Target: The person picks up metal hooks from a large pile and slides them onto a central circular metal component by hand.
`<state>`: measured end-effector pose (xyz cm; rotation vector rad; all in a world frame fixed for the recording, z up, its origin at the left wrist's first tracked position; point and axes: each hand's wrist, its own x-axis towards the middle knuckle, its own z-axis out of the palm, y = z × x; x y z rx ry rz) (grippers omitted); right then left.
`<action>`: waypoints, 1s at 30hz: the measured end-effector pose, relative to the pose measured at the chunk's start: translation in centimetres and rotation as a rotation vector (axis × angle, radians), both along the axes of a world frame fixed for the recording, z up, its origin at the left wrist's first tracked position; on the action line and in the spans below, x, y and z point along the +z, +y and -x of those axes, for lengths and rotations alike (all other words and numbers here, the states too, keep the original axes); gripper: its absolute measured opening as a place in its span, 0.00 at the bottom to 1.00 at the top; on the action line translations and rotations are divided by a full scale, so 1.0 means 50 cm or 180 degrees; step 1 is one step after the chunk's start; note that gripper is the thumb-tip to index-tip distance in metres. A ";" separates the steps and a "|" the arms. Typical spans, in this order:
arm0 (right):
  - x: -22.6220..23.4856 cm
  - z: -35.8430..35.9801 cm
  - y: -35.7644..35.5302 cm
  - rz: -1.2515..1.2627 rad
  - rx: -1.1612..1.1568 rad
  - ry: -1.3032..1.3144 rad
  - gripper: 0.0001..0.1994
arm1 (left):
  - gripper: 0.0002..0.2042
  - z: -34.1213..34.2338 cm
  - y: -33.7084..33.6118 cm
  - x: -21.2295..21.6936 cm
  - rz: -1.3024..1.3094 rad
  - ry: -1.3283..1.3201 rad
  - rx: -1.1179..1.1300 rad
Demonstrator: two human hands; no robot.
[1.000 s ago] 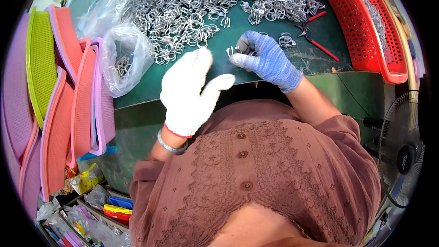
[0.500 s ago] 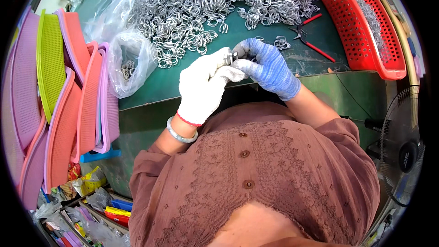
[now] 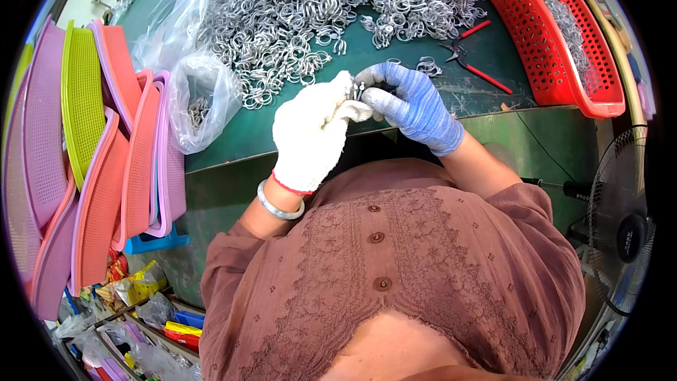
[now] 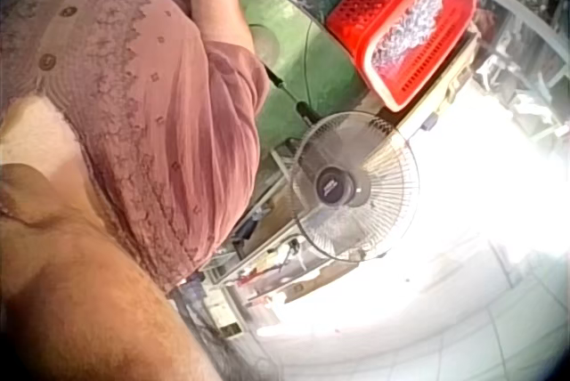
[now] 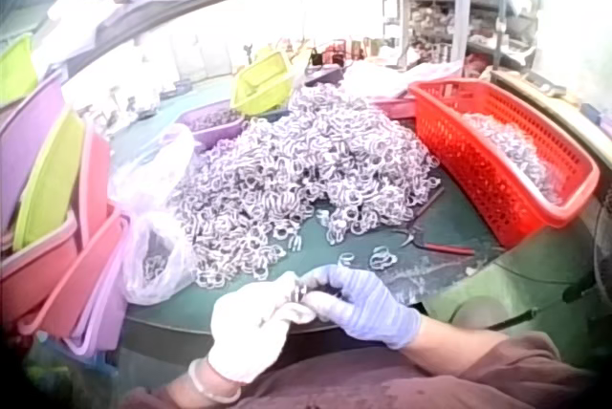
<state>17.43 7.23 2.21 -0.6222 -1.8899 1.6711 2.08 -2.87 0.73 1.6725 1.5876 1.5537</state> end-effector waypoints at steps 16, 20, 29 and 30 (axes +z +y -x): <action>-0.031 0.007 0.001 -0.1554 -0.0411 0.0445 0.11 | 0.22 0.006 0.009 0.000 -0.0405 0.0649 -0.0039; -0.035 0.008 0.001 -0.1542 -0.0419 0.0371 0.12 | 0.22 0.010 0.012 -0.008 -0.0499 0.0715 -0.0056; -0.034 0.008 0.002 -0.1621 -0.0372 0.0293 0.09 | 0.21 0.009 0.008 -0.012 -0.0370 0.0848 -0.0011; -0.034 0.007 0.002 -0.1623 -0.0378 0.0289 0.09 | 0.21 0.008 0.010 -0.011 -0.0372 0.0844 -0.0018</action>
